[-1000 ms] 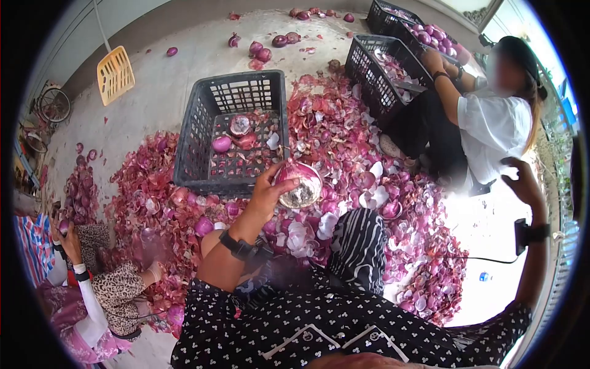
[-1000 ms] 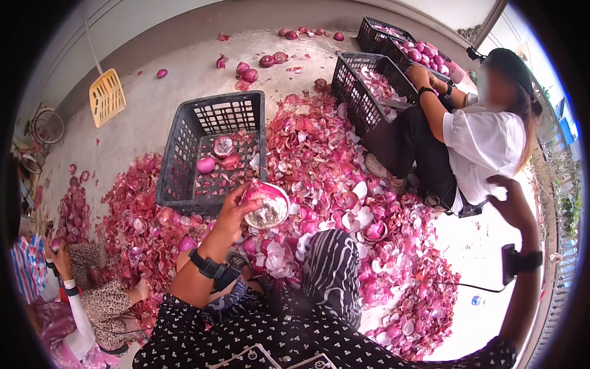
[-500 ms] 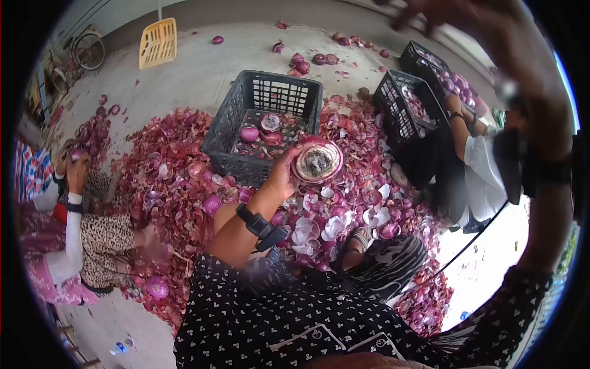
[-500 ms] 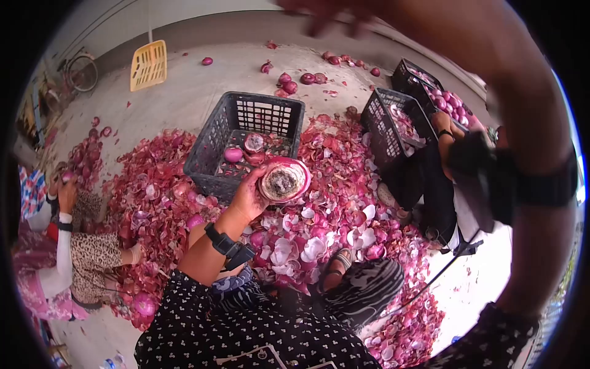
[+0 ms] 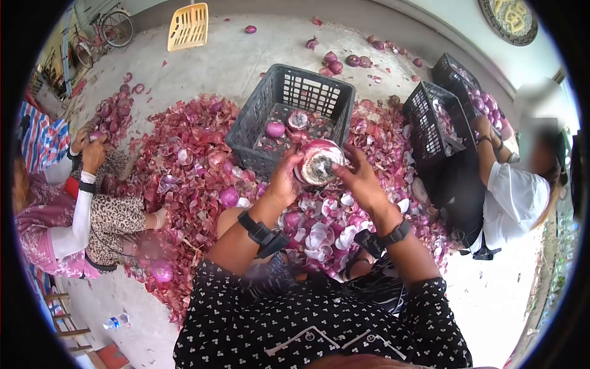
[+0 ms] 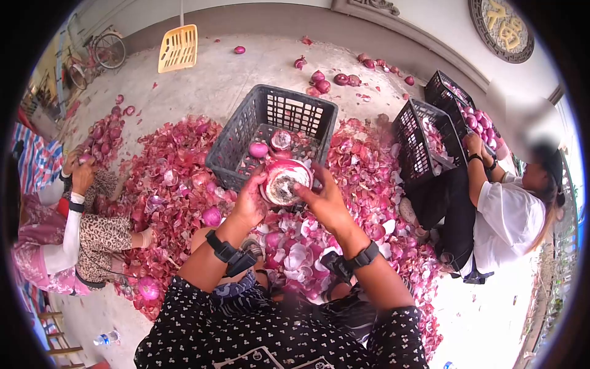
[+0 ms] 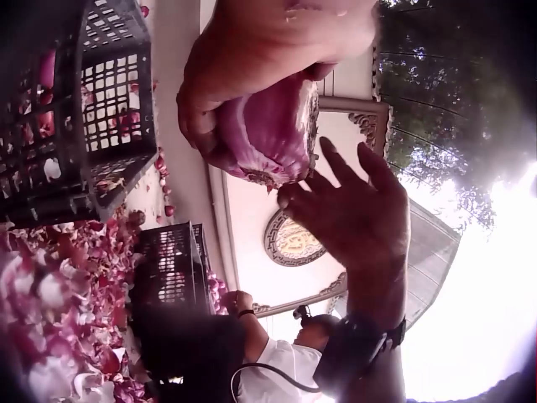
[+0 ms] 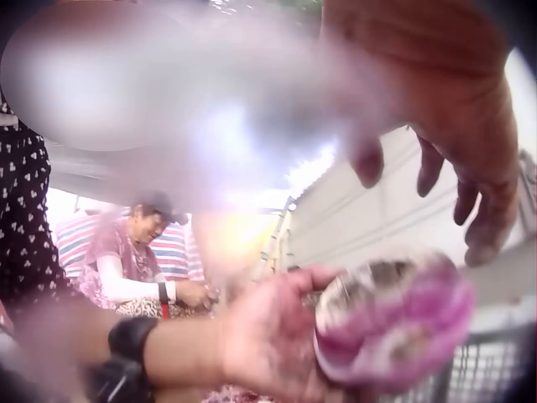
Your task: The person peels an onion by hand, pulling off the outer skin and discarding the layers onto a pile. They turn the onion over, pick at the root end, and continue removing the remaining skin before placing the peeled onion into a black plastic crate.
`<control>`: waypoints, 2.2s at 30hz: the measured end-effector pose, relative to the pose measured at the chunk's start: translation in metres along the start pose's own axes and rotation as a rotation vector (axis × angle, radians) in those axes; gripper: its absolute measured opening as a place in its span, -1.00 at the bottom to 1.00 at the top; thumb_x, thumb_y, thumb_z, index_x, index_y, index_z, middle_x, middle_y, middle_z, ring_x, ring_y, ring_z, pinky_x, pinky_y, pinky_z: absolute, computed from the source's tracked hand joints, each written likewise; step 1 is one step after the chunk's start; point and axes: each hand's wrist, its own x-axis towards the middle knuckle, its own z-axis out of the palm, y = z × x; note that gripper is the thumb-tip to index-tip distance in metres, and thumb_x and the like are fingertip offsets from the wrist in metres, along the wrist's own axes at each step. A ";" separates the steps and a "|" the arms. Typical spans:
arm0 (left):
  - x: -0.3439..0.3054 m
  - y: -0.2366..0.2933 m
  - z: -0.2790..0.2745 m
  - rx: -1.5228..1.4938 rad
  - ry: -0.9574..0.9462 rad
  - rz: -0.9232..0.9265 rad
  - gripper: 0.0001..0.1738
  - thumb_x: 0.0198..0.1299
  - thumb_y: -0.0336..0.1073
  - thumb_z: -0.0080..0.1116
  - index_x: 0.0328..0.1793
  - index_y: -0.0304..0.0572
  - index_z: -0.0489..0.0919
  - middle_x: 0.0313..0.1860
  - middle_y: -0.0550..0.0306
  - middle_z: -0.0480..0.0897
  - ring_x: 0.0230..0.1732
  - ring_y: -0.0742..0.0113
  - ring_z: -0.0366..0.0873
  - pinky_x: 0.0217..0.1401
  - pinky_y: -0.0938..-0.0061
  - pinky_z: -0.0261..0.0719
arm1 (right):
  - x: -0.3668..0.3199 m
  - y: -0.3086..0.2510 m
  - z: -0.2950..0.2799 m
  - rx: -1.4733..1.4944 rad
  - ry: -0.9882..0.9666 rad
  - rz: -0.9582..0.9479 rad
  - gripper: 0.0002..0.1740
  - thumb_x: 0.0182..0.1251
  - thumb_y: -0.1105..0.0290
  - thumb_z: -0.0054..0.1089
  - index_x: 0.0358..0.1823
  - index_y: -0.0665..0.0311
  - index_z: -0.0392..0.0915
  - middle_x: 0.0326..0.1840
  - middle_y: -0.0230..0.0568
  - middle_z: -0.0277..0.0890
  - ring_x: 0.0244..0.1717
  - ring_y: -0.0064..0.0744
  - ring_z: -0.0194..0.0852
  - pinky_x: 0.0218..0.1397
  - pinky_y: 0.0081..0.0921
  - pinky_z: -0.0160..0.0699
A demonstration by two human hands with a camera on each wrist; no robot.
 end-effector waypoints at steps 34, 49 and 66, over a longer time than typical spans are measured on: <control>0.029 -0.055 0.025 0.725 -0.382 -0.080 -0.38 0.12 -0.30 0.05 0.33 -0.19 0.18 0.18 0.07 0.35 0.21 0.33 0.35 0.20 0.46 0.36 | -0.032 0.022 -0.073 -0.746 -0.026 -0.340 -0.05 -0.39 0.33 0.41 0.23 0.17 0.25 0.25 0.14 0.15 0.21 0.20 0.23 0.23 -0.16 0.35; 0.035 -0.063 0.003 0.470 -0.330 -0.336 -0.26 -0.01 -0.52 -0.04 0.40 -0.05 0.13 0.26 0.08 0.32 0.24 0.31 0.35 0.18 0.41 0.48 | -0.024 0.031 -0.066 -0.847 -0.096 -0.406 -0.10 -0.38 0.26 0.51 0.14 0.25 0.31 0.25 0.23 0.15 0.19 0.25 0.21 0.25 -0.11 0.29; 0.038 -0.066 0.005 0.575 -0.378 -0.229 -0.16 -0.14 -0.71 -0.13 0.41 -0.08 0.14 0.25 0.14 0.32 0.24 0.41 0.31 0.04 0.61 0.45 | -0.017 0.025 -0.065 -0.953 -0.165 -0.453 -0.26 -0.40 0.30 0.45 0.02 0.15 0.47 0.23 0.24 0.19 0.18 0.24 0.24 0.14 -0.11 0.43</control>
